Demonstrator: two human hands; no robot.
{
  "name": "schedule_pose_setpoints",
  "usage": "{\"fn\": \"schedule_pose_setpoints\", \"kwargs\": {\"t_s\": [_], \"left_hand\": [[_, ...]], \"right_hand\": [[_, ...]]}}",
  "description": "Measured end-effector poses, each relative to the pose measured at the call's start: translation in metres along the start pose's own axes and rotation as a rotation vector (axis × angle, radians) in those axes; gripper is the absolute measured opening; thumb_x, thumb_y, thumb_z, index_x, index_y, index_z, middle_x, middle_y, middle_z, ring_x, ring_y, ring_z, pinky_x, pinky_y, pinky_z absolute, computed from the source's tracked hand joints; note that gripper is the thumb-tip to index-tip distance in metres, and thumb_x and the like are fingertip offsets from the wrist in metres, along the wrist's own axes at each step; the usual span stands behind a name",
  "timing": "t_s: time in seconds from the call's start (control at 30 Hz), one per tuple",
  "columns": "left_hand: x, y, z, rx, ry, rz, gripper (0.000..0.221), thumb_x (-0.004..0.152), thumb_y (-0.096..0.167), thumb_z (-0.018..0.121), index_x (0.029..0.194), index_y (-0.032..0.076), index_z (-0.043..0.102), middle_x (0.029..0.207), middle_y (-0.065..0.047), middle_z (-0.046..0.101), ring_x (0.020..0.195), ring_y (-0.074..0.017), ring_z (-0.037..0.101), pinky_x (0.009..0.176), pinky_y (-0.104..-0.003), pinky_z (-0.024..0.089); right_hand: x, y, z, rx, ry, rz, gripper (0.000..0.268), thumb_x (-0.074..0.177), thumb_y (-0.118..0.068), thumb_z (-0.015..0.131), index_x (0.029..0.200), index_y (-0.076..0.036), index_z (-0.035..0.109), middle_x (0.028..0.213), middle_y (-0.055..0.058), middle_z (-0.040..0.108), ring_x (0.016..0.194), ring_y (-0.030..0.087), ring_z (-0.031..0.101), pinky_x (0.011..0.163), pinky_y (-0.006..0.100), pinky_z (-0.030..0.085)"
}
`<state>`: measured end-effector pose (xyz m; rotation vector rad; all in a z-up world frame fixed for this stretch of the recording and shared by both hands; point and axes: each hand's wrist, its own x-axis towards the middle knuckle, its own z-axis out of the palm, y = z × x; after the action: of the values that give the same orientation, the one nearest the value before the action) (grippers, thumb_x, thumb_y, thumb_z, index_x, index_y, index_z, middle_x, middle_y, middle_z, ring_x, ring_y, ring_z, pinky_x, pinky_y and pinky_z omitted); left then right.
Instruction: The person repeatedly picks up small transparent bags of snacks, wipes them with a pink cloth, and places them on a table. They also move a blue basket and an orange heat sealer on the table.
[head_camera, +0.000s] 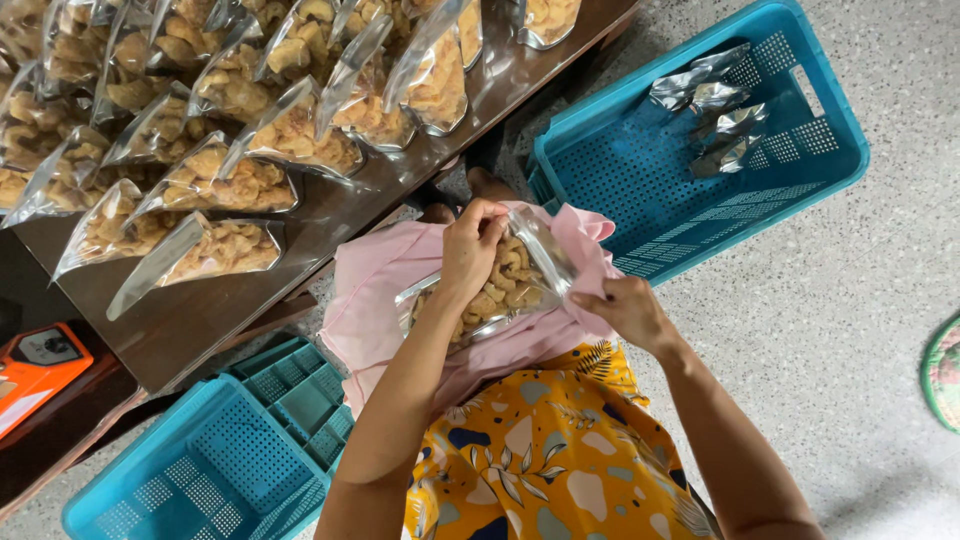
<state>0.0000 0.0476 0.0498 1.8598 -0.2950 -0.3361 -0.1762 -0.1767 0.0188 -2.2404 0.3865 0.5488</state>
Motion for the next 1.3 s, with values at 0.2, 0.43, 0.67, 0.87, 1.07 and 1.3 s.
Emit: {"fn": "schedule_pose_setpoints", "kwargs": {"t_s": [0.2, 0.43, 0.67, 0.87, 1.07, 1.3], "left_hand": [[0.004, 0.019, 0.001, 0.087, -0.117, -0.014, 0.06, 0.087, 0.037, 0.084, 0.124, -0.003, 0.06, 0.116, -0.019, 0.07, 0.102, -0.0263, 0.071, 0.085, -0.035, 0.056], [0.005, 0.013, 0.008, 0.145, -0.091, -0.079, 0.061, 0.079, 0.045, 0.086, 0.116, 0.0, 0.067, 0.103, -0.015, 0.073, 0.092, -0.0215, 0.07, 0.079, -0.035, 0.056], [0.0, 0.023, 0.0, 0.061, -0.143, -0.055, 0.049, 0.082, 0.034, 0.084, 0.115, 0.002, 0.065, 0.088, -0.008, 0.071, 0.073, -0.0142, 0.066, 0.065, -0.033, 0.054], [0.002, 0.025, 0.005, 0.158, -0.045, 0.141, 0.049, 0.082, 0.035, 0.086, 0.108, 0.0, 0.064, 0.093, -0.014, 0.073, 0.08, -0.0251, 0.072, 0.071, -0.036, 0.056], [0.001, 0.026, 0.01, 0.25, 0.012, 0.173, 0.051, 0.082, 0.04, 0.085, 0.108, 0.001, 0.065, 0.096, -0.017, 0.073, 0.087, -0.0321, 0.072, 0.075, -0.04, 0.056], [0.0, 0.028, 0.015, 0.32, 0.048, 0.149, 0.05, 0.081, 0.038, 0.085, 0.11, 0.002, 0.066, 0.098, -0.017, 0.073, 0.092, -0.0341, 0.07, 0.078, -0.041, 0.055]], "right_hand": [[-0.035, 0.001, -0.053, 0.67, 0.523, -0.555, 0.016, 0.09, -0.011, 0.076, 0.098, -0.024, 0.075, 0.143, 0.008, 0.049, 0.119, 0.018, 0.061, 0.093, 0.034, 0.059], [-0.002, 0.011, -0.07, 1.565, 0.321, -0.489, 0.013, 0.101, -0.012, 0.074, 0.108, -0.001, 0.076, 0.11, 0.013, 0.07, 0.115, 0.023, 0.069, 0.126, 0.041, 0.05], [0.007, -0.034, -0.049, 0.54, 0.303, -0.514, 0.029, 0.088, -0.009, 0.08, 0.113, 0.001, 0.071, 0.107, 0.018, 0.072, 0.088, 0.026, 0.074, 0.074, 0.038, 0.066], [0.009, -0.08, -0.04, 0.055, 0.446, -0.483, 0.038, 0.079, -0.014, 0.086, 0.106, 0.005, 0.067, 0.131, 0.023, 0.061, 0.113, 0.037, 0.066, 0.077, 0.04, 0.061], [0.013, -0.092, -0.027, -0.078, 0.529, -0.416, 0.054, 0.079, -0.015, 0.082, 0.126, 0.005, 0.064, 0.127, 0.024, 0.061, 0.111, 0.044, 0.057, 0.098, 0.051, 0.047], [0.021, -0.089, -0.015, 0.051, 0.456, -0.194, 0.058, 0.085, -0.021, 0.079, 0.137, -0.001, 0.059, 0.116, 0.024, 0.061, 0.104, 0.042, 0.062, 0.092, 0.05, 0.052]]}}
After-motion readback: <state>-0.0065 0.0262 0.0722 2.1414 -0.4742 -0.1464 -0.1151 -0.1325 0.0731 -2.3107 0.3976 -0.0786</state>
